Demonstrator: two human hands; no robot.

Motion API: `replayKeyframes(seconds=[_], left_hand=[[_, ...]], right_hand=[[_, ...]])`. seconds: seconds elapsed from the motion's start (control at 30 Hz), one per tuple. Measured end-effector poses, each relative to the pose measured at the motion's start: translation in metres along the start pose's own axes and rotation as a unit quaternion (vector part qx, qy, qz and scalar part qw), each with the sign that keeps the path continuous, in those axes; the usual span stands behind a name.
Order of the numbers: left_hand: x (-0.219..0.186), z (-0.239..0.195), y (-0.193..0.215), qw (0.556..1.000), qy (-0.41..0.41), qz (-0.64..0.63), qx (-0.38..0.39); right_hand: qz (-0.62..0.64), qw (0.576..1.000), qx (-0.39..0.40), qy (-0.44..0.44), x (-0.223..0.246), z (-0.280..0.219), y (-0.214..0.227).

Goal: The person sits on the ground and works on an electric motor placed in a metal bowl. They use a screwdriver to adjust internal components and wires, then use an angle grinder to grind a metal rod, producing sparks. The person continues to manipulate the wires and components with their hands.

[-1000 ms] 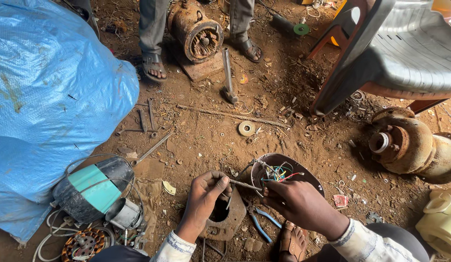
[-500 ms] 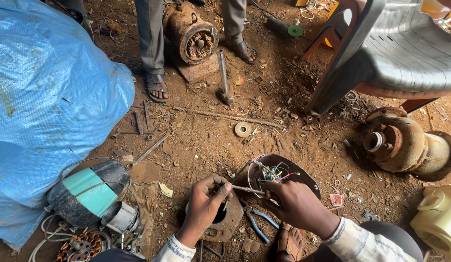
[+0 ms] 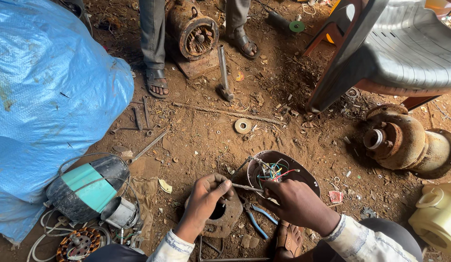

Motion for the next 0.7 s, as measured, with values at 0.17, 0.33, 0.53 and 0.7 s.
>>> replayKeyframes(seconds=[0.17, 0.33, 0.53, 0.7], left_hand=[[0.003, 0.000, 0.003, 0.997, 0.044, 0.064, 0.000], [0.007, 0.003, 0.003, 0.997, 0.025, 0.071, 0.017], [0.010, 0.002, 0.004, 0.997, -0.008, 0.079, 0.018], [0.007, 0.007, 0.009, 0.994, -0.039, 0.095, -0.028]], right_hand=[[0.014, 1.000, -0.005, 0.022, -0.002, 0.000, -0.003], [-0.018, 1.000, -0.003, 0.012, -0.004, -0.001, -0.002], [-0.012, 0.998, 0.035, -0.042, -0.011, 0.001, -0.006], [-0.005, 0.995, -0.035, -0.093, -0.023, 0.002, 0.004]])
Point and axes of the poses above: each hand's wrist, its own z-axis towards the middle knuckle, its own y-axis out of the back of the hand, x = y × z, the point moved 1 cm from there along z, towards the middle knuckle, and after that the axes turned 2 degrees about y, right-handed, at the moved point
